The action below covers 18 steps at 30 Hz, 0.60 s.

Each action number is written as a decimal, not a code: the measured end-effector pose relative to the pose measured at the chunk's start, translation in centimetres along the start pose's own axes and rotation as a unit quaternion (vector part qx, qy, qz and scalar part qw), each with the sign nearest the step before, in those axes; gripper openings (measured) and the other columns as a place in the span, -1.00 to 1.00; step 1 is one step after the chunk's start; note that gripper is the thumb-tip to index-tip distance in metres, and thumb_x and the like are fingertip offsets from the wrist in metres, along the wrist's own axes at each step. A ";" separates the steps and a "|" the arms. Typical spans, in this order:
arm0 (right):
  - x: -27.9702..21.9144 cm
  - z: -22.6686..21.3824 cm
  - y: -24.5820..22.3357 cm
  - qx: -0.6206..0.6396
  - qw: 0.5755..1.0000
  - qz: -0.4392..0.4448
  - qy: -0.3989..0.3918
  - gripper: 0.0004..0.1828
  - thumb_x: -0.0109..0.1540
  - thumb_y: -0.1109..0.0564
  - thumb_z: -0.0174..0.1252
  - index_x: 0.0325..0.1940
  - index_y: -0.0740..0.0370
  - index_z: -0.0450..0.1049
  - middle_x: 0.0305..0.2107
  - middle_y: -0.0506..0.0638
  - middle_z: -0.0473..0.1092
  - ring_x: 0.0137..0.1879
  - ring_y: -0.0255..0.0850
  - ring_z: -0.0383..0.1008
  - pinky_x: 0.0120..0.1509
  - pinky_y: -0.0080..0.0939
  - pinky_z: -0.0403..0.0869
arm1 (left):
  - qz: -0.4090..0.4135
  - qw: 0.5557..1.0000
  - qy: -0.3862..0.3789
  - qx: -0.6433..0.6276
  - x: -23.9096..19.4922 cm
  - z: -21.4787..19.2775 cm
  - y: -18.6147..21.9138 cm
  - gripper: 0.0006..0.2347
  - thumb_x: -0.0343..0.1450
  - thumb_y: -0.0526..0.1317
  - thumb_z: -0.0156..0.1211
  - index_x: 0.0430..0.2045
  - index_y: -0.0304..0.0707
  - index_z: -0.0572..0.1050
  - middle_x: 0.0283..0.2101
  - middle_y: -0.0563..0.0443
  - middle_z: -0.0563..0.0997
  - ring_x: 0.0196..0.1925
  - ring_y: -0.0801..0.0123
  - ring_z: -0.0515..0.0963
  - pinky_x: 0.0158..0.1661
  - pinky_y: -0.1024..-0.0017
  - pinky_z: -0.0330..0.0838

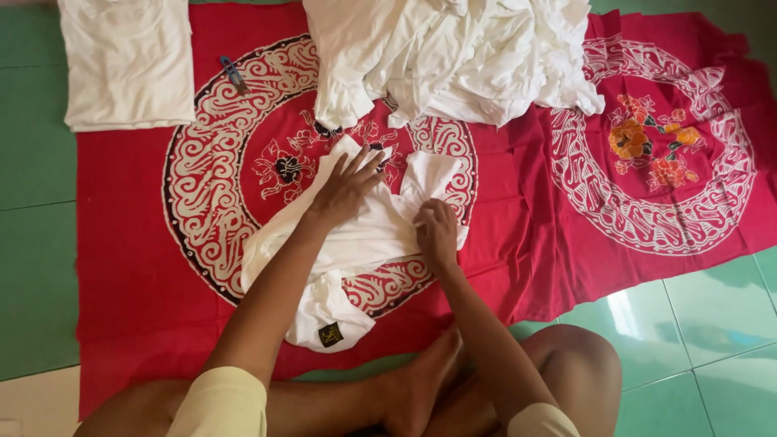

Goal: The person folds a white t-shirt on a red patterned mat, smoothing it out and folding it into a compact rectangle. They then place the folded shirt aside and pick up another white t-shirt to repeat the folding process.

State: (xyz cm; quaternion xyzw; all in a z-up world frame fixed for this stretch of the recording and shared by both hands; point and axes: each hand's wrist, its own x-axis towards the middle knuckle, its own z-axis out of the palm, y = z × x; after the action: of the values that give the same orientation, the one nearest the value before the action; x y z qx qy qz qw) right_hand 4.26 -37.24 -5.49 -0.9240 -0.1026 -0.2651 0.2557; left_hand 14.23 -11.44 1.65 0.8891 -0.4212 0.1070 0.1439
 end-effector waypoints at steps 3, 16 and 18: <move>-0.7 0.1 -0.1 -0.022 0.999 -0.017 0.039 -0.83 0.05 0.29 0.23 -0.45 0.00 0.47 -0.25 -0.06 0.41 -0.08 -0.02 0.42 0.11 0.00 0.39 | 0.058 0.997 0.045 0.038 -1.0 1.5 -1.5 -0.76 0.30 -0.38 0.27 -0.17 -0.16 0.52 0.27 -0.04 0.44 0.47 -0.01 0.26 0.29 -0.09 0.27; -0.6 -0.5 -0.4 0.027 0.997 0.052 0.040 -0.82 0.04 0.30 0.22 -0.48 0.04 0.41 -0.46 -0.04 0.34 -0.31 0.01 0.41 -0.16 -0.04 0.39 | 0.100 0.964 0.223 0.107 -6.9 4.0 -3.0 -0.86 0.39 -0.33 0.25 -0.56 -0.12 0.44 -0.47 0.09 0.37 -0.29 0.24 0.51 -0.14 0.23 0.51; -0.4 -0.7 -0.7 0.035 0.997 0.059 0.043 -0.82 0.03 0.32 0.21 -0.47 0.06 0.41 -0.47 -0.02 0.33 -0.33 0.04 0.41 -0.17 -0.02 0.40 | 0.097 0.964 0.224 0.102 -7.0 3.0 -2.7 -0.87 0.37 -0.34 0.24 -0.57 -0.13 0.44 -0.47 0.08 0.38 -0.29 0.24 0.50 -0.13 0.22 0.50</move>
State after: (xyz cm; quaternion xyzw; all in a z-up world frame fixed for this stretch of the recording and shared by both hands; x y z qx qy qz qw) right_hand 3.38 -37.01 -4.85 -0.9065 -0.0456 -0.2854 0.3076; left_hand 12.17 -5.82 -3.73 0.8072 -0.4496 0.3592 0.1316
